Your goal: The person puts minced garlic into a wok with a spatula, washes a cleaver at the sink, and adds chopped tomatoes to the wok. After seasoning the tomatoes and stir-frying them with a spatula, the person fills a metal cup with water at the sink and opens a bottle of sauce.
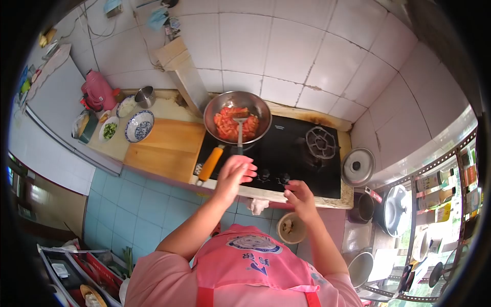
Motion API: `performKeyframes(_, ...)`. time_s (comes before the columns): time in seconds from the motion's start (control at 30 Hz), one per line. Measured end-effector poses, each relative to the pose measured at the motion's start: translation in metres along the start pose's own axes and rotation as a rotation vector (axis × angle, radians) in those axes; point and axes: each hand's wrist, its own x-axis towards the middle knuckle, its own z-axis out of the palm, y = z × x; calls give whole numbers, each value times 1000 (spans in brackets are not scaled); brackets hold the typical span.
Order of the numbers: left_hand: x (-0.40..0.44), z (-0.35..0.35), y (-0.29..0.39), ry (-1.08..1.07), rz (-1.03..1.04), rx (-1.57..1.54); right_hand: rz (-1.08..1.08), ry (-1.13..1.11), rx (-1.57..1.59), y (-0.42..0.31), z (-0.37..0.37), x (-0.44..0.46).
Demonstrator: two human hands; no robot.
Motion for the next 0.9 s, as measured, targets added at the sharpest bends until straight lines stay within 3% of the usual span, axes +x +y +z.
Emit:
performKeyframes(0.17,23,-131,-22,352,83,333,179,-71,-56,-5,115,79)
performKeyframes(0.23,39,-175,-55,302,68,457,207,-54,-145,-13,152,103)
performKeyframes(0.3,49,-199,-81,234,-123,503,238,-31,-234,-18,179,115)
performKeyframes(0.37,36,-185,-41,187,-366,307,299,-36,-327,-23,191,123)
performKeyframes(0.43,37,-188,-21,96,-575,137,320,-27,-408,-24,182,132)
performKeyframes(0.53,46,-199,-34,-54,-642,-25,270,108,-777,-15,132,145)
performKeyframes(0.57,48,-198,-35,-112,-661,-131,-138,147,-1061,6,102,147)
performKeyframes(0.67,54,-197,-29,-156,-686,-98,-99,95,-937,-44,86,134)
performKeyframes(0.73,59,-197,-34,-167,-705,-114,256,132,-768,-87,93,123)
performKeyframes(0.77,62,-196,-37,-176,-723,-116,259,128,-776,-86,87,125)
performKeyframes(0.83,63,-196,-41,-173,-717,-96,62,151,-774,-73,61,132)
performKeyframes(0.87,64,-194,-40,-171,-708,-66,-154,136,-983,-68,53,142)
performKeyframes(0.9,63,-191,-40,-170,-710,-69,-152,134,-986,-65,44,145)
